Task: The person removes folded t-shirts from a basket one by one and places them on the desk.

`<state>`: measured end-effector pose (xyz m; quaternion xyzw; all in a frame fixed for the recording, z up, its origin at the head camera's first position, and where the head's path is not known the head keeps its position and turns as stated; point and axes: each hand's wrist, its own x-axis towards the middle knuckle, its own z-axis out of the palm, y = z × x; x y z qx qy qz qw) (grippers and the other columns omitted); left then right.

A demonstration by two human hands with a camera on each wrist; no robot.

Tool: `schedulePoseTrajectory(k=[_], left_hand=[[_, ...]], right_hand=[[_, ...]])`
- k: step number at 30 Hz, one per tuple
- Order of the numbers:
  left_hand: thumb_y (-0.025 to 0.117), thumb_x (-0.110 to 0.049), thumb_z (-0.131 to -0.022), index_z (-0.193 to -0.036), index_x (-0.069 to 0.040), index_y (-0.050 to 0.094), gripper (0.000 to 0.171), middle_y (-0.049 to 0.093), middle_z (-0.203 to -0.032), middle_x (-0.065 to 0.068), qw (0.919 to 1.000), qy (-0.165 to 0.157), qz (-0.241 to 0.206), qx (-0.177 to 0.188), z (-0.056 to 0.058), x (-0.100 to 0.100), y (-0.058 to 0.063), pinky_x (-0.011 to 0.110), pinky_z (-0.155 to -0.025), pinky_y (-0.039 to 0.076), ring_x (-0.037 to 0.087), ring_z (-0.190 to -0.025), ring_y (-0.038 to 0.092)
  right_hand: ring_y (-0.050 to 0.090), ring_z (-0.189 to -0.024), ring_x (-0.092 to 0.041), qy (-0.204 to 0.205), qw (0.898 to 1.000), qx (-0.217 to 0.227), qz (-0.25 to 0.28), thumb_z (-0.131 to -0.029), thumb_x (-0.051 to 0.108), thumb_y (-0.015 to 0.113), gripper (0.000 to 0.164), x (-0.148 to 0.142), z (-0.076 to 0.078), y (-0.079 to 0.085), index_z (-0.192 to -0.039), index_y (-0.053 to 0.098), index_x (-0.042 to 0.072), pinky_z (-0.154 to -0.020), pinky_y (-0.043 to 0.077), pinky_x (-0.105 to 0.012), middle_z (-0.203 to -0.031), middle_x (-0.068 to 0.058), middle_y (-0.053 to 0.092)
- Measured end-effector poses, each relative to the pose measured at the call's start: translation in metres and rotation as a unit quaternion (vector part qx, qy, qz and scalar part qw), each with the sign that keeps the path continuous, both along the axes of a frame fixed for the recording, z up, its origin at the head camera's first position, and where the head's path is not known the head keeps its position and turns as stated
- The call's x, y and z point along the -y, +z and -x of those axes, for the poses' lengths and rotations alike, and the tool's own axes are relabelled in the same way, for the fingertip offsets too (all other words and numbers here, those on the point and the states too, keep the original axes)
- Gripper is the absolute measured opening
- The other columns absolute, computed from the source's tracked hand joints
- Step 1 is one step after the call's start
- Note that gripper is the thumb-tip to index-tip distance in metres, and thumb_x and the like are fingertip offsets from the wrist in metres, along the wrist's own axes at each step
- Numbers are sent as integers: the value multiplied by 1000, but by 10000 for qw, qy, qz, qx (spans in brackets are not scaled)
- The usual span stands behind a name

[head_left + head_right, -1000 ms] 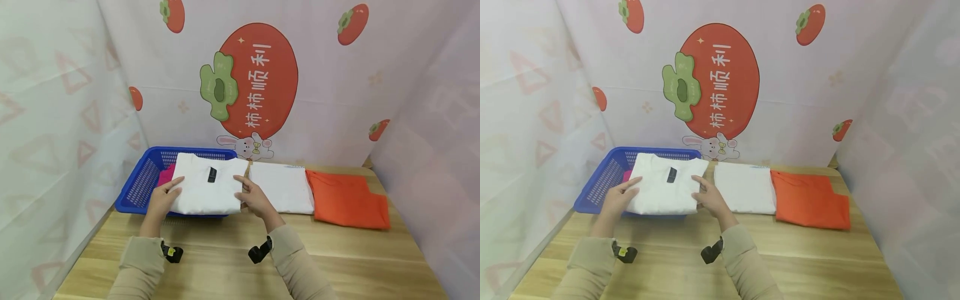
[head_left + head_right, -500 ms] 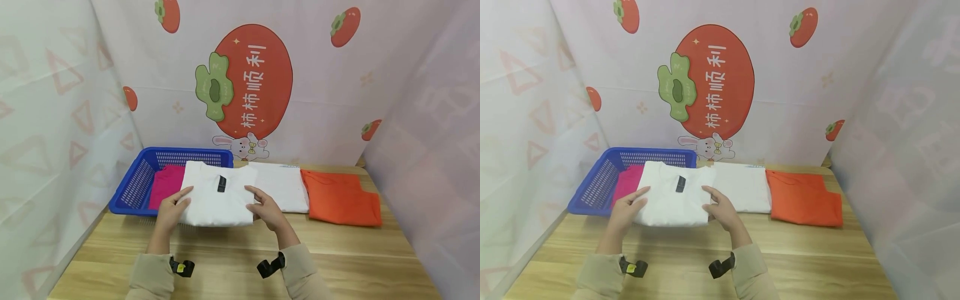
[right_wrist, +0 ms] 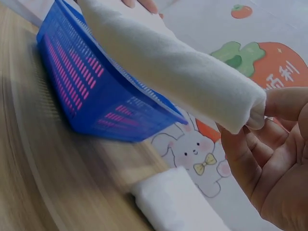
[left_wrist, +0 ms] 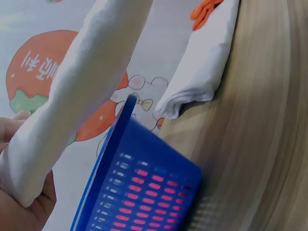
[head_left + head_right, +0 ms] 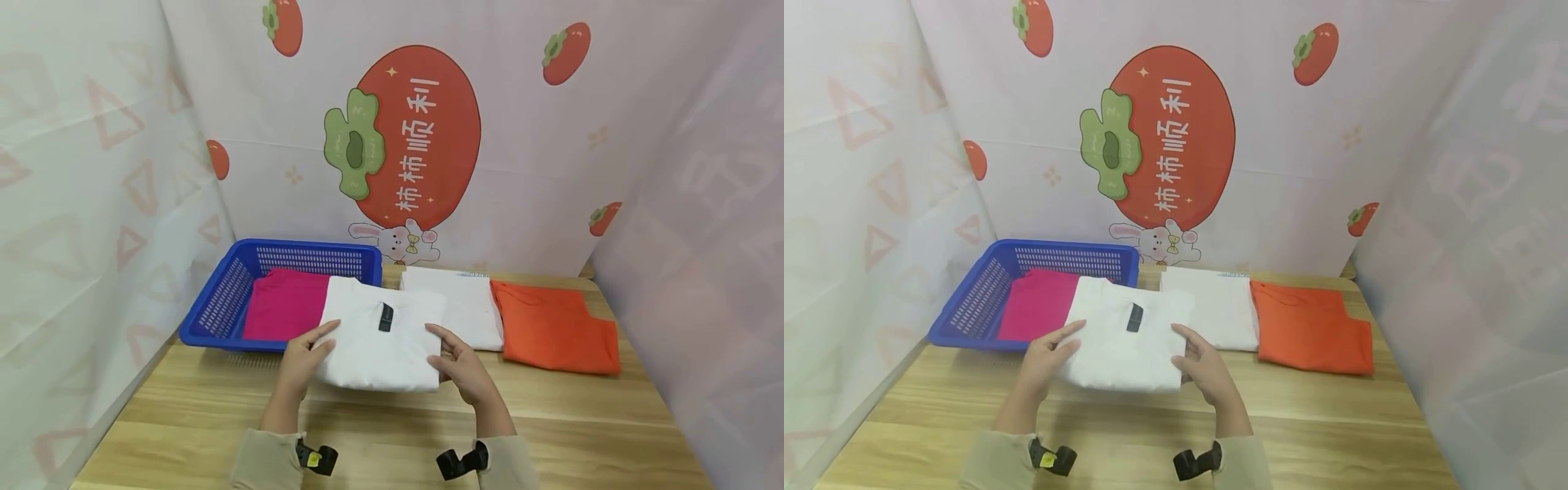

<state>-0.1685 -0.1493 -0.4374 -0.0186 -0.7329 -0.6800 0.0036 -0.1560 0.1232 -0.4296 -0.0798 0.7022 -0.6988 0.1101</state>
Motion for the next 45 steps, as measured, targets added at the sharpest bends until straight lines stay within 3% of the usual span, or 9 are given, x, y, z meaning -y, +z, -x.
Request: schedulePoseTrajectory(k=[3,6,13,20,24,28,31,41,45], left_hand=[[58,-11,-82,-115,-3,56,34,48,-122,12,9998,-148,-104,26,-4,-7,-5,40,-96,26,22,-122,29],[58,-10,-82,-115,-3,56,34,47,-122,13,9994,-304,-146,104,-8,-14,-9,41,-96,25,24,-122,28],[57,-7,-82,-113,-7,59,31,46,-124,11,9970,-700,-79,307,-17,-31,-15,40,-92,32,24,-119,32],[57,-5,-81,-113,-1,57,32,45,-123,17,9922,-1215,-229,147,-21,-46,-22,37,-93,30,27,-119,31],[57,-8,-81,-114,-1,57,33,46,-122,16,9886,-1489,-129,185,-24,-54,-27,34,-93,30,26,-118,32],[58,-10,-81,-113,-1,57,33,49,-120,15,9852,-1700,-33,199,-27,-60,-30,25,-81,38,23,-111,39],[59,-9,-81,-112,0,57,33,50,-118,16,9843,-1754,52,196,-27,-63,-33,20,-72,40,20,-103,43],[59,-7,-79,-108,-1,60,30,55,-113,13,9798,-1931,457,265,-30,-73,-51,24,-78,40,23,-103,46],[59,-6,-79,-108,0,60,30,55,-112,13,9763,-2068,580,260,-32,-75,-57,22,-76,40,21,-102,47]], right_hand=[[44,-55,-8,51,10000,-14,42,-81,0,55,55,-10,-7,-3,-131,33,1,-52,44,-24,-106,-13,45],[43,-55,-8,51,9999,86,24,-81,2,56,56,-19,-13,-7,-132,32,2,-53,44,-24,-125,-19,35],[39,-52,-6,-120,9998,136,128,-81,0,55,58,-41,-29,-19,-133,30,0,-52,44,-22,-136,-19,19],[55,-65,-8,90,9981,-201,583,-82,-1,52,55,-60,-45,-30,-132,27,-4,-54,48,-26,-126,-13,36],[56,-70,-9,231,9957,-266,852,-83,-4,49,52,-71,-53,-38,-132,31,2,-54,48,-25,-117,3,47],[57,-71,-11,253,9947,-83,994,-84,-4,48,49,-80,-59,-44,-130,37,10,-56,49,-26,-114,7,51],[57,-69,-10,179,9957,100,906,-84,-2,48,48,-84,-63,-49,-129,40,15,-57,48,-26,-112,7,51],[51,-65,-6,-48,9971,512,566,-84,1,51,45,-94,-74,-58,-124,44,20,-55,46,-22,-103,2,48],[53,-67,-8,-33,9966,673,475,-84,1,51,47,-97,-77,-63,-128,41,12,-56,47,-23,-101,-1,48]])
